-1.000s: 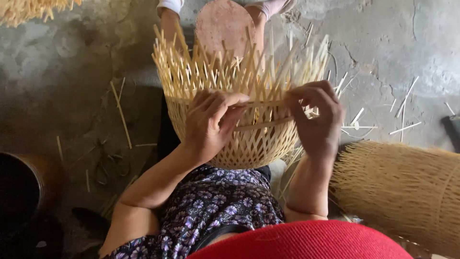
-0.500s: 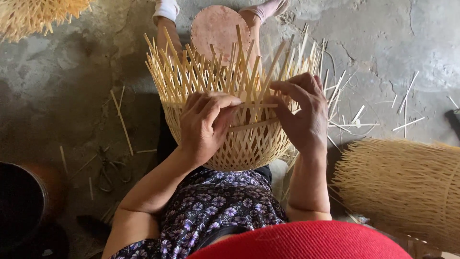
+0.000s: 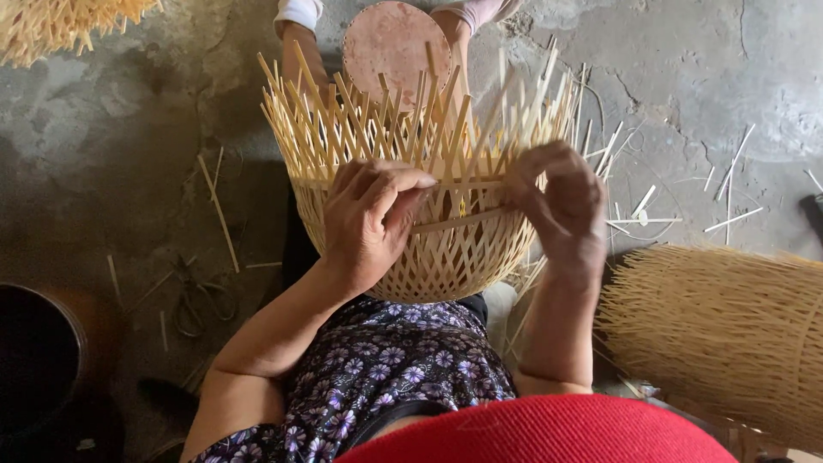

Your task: The person is weaving a bamboo basket by hand, incorporating new strips and using glue to secure joints.

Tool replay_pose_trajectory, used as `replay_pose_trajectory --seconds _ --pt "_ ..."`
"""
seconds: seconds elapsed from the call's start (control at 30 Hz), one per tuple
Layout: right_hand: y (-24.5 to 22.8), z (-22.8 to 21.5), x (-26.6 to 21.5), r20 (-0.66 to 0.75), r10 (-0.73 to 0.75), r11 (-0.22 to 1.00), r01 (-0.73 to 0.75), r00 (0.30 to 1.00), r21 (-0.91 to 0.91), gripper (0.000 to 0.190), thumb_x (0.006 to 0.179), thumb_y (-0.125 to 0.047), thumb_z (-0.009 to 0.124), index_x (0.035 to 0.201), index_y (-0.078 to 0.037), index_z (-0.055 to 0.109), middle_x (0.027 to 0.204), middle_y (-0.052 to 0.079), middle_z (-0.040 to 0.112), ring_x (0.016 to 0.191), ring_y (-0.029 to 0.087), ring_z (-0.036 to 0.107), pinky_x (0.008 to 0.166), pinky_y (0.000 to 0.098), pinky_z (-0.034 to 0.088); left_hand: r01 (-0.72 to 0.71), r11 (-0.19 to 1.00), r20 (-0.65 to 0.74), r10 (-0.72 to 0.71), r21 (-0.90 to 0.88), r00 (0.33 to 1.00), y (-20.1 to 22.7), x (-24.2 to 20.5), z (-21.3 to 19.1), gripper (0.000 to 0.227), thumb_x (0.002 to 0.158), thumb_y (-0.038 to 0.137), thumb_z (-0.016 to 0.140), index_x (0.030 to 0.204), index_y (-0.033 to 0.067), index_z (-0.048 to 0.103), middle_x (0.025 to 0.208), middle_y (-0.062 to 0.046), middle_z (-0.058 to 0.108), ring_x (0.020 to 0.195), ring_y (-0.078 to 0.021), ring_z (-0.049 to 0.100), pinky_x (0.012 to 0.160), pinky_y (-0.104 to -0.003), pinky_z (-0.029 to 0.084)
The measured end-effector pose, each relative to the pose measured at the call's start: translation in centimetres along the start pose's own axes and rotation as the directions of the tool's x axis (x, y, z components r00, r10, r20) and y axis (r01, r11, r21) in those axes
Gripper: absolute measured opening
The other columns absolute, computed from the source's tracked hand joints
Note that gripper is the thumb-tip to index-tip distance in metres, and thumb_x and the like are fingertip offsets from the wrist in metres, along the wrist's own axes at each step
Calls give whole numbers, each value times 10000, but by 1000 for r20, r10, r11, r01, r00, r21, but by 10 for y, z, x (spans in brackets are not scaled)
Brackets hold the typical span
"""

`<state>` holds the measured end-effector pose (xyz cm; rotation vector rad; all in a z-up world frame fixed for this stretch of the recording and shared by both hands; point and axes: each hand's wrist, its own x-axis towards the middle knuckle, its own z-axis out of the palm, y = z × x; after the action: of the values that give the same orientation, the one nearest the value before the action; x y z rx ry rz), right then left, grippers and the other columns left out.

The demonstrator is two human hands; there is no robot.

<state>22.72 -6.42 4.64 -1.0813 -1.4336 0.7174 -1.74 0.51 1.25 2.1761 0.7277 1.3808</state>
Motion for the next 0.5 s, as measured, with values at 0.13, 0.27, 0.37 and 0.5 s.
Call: replay_pose_trajectory --seconds 0.13,0.27,0.37,0.5 --pt "-13 9 -7 43 -2 998 4 999 -55 183 958 -23 748 1059 -175 734 1010 5 701 864 128 676 797 292 613 13 1000 1 -13 10 1000 4 1 -3 210 960 68 789 1130 109 673 1077 -12 693 989 -190 631 905 -345 482" --pt "-20 24 -4 -70 -92 808 33 993 -588 203 898 -44 848 1052 -116 736 1063 33 636 941 155 653 806 290 578 13 1000 -2 -13 -6 1000 4 2 -3 218 952 63 797 1128 117 679 1066 -10 686 988 -192 638 900 -347 489" --pt "-22 27 -4 -96 -91 718 -2 991 -696 218 873 -45 865 1052 -100 753 1059 36 625 986 163 639 813 307 550 14 1000 5 -14 2 1000 4 4 -5 218 959 54 789 1136 109 674 1072 -21 685 993 -203 641 905 -356 490" --pt "3 -3 -20 -93 -157 848 87 983 -522 260 909 -18 856 1131 -84 737 1182 52 672 1131 194 621 1003 368 552 18 1000 13 -18 15 1000 1 0 -2 159 988 83 771 1116 115 684 1048 -21 680 957 -206 621 881 -353 481"
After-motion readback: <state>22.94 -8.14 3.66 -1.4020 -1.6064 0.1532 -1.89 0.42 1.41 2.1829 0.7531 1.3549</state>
